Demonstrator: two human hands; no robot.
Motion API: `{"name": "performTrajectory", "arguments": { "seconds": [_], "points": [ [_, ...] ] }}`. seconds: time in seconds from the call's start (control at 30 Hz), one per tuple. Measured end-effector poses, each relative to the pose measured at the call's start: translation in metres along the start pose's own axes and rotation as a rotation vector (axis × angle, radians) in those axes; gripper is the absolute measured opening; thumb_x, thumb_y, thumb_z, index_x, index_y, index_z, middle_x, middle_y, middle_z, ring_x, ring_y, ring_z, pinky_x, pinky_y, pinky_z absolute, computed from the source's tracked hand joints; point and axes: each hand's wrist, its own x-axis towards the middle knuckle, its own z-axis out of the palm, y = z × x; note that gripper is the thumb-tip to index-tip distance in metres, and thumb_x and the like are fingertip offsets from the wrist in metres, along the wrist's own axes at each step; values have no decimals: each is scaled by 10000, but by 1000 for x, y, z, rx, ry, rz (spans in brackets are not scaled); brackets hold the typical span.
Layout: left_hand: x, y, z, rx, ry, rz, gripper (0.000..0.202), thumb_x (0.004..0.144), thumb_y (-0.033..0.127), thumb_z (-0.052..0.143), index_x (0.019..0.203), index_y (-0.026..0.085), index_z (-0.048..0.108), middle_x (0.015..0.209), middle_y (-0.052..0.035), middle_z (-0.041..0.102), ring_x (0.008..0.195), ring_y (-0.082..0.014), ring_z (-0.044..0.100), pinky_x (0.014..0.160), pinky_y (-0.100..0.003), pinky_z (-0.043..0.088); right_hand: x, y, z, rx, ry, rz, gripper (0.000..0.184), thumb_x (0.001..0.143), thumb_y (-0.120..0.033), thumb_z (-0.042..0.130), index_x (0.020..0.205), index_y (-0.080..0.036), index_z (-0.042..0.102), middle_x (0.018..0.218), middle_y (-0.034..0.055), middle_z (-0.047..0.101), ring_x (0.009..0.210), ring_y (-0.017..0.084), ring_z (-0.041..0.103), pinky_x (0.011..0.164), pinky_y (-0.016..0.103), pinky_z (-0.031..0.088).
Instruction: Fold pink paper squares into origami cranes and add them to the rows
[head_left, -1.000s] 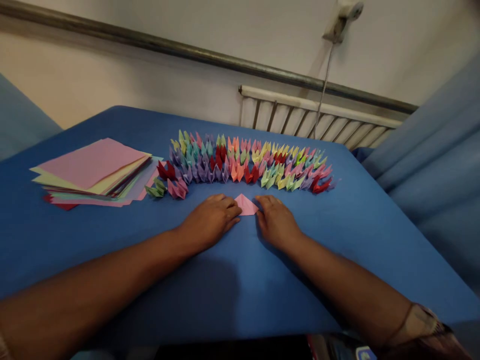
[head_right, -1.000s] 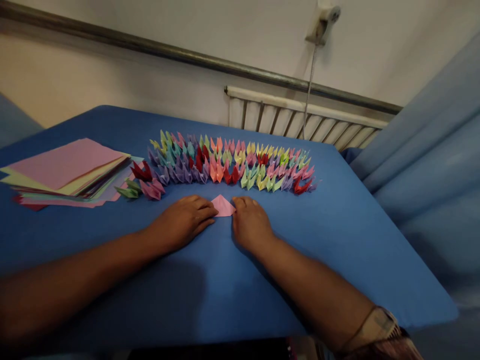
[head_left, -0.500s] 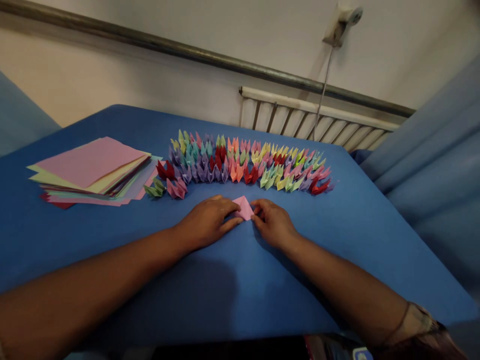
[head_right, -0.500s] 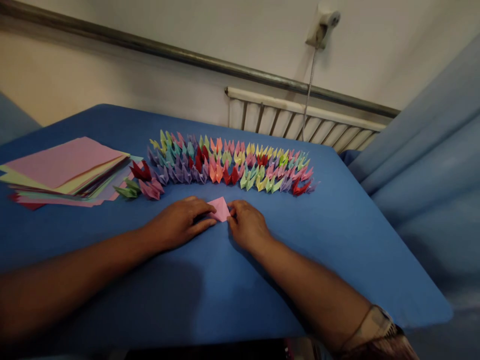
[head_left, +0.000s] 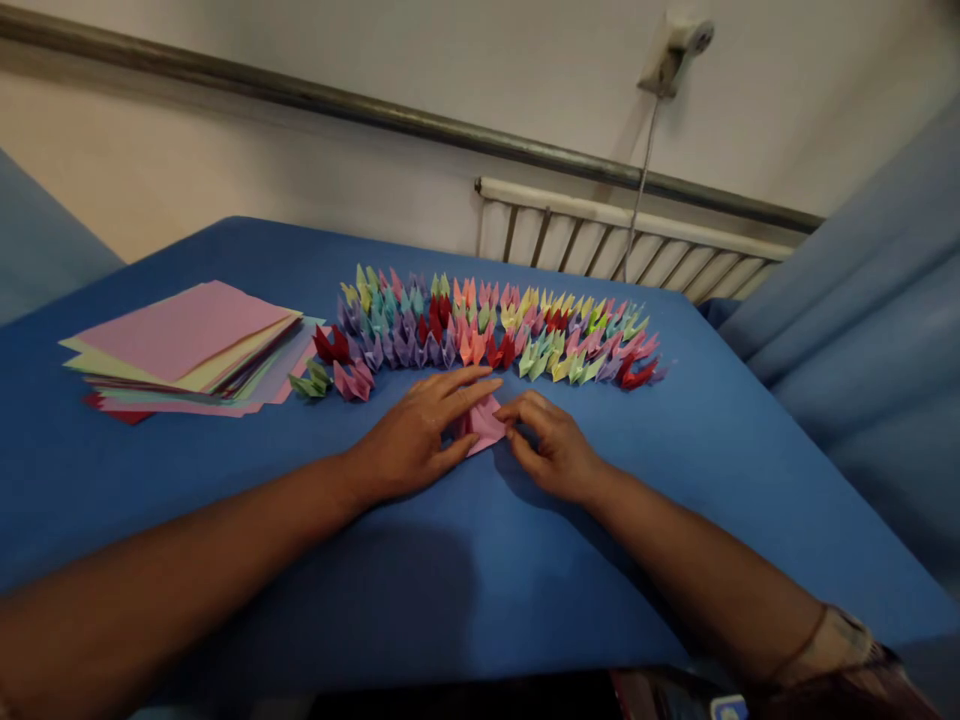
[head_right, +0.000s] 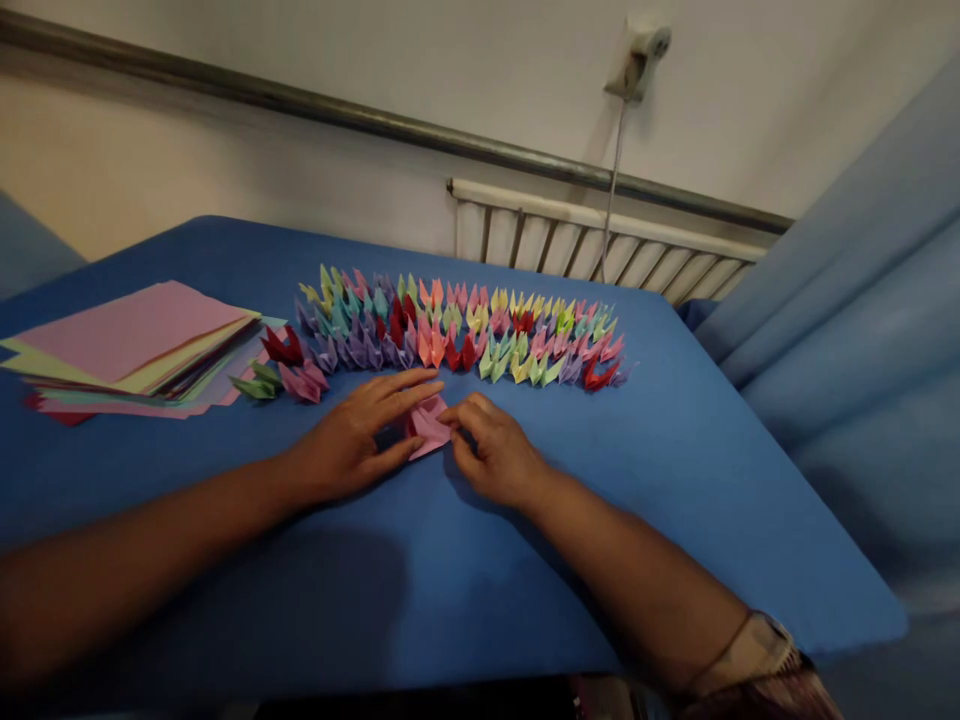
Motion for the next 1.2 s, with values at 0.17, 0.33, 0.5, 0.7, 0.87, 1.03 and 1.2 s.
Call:
{"name": "performTrajectory", "arguments": {
  "seconds": [0.17, 0.33, 0.5, 0.7, 0.87, 1.03, 1.2],
  "points": [
    [-2, 4, 7, -197, 11, -186, 320, 881, 314, 604, 1181, 207, 631, 1152, -59, 671, 1070, -211, 631, 980, -371, 491, 2, -9, -3, 18, 102, -51, 281, 888, -96, 494, 1124, -233, 563, 927, 38, 603, 882, 174, 586, 791, 335, 502],
    [1, 5, 6, -407, 69, -362, 605, 779, 415, 708, 1330, 226, 542, 1368, -93, 564, 1213, -262, 560, 1021, -424, 467, 2, -7, -3, 94, 147, -44, 303, 861, -87, 516, 1113, -246, 572, 871, 7, 589, 842, 161, 580, 781, 331, 493],
    [3, 6, 4, -698, -223, -471, 302, 786, 406, 679, 967, 166, 698, 849, -28, 705, 765, -171, 649, 690, -281, 523, -1, -7, 1, 242, 110, 118, 218, 888, -183, 540, 1088, -259, 583, 911, 17, 597, 858, 157, 597, 811, 333, 504],
    [3, 11, 10, -749, 46, -693, 287, 771, 422, 692, 776, 151, 599, 630, 31, 568, 510, -86, 504, 456, -194, 389, -4, -10, 15, 639, 169, 401, 533, 809, -429, 701, 1245, -274, 436, 1225, 91, 543, 935, 175, 632, 791, 348, 535],
    [4, 10, 17, -985, 131, -795, 351, 716, 401, 755, 856, 153, 551, 745, 10, 624, 586, -106, 600, 503, -214, 492, -4, -10, 28, 660, 115, 565, 384, 779, -476, 706, 1021, -228, 539, 890, 13, 637, 721, 133, 611, 646, 271, 500],
    [1, 11, 20, -891, 39, -711, 489, 697, 363, 766, 1076, 172, 523, 923, -41, 681, 752, -183, 676, 567, -276, 550, 0, -4, 19, 605, 60, 617, 424, 846, -598, 558, 702, -199, 557, 527, -40, 540, 443, 93, 436, 450, 228, 338],
    [-4, 19, 17, -368, 25, -455, 648, 751, 361, 717, 1328, 209, 464, 1138, -81, 661, 966, -244, 670, 843, -399, 548, 1, -5, 13, 470, 20, 565, 494, 889, -577, 507, 565, -205, 488, 490, -46, 451, 485, 99, 416, 490, 234, 322]
  ]
}}
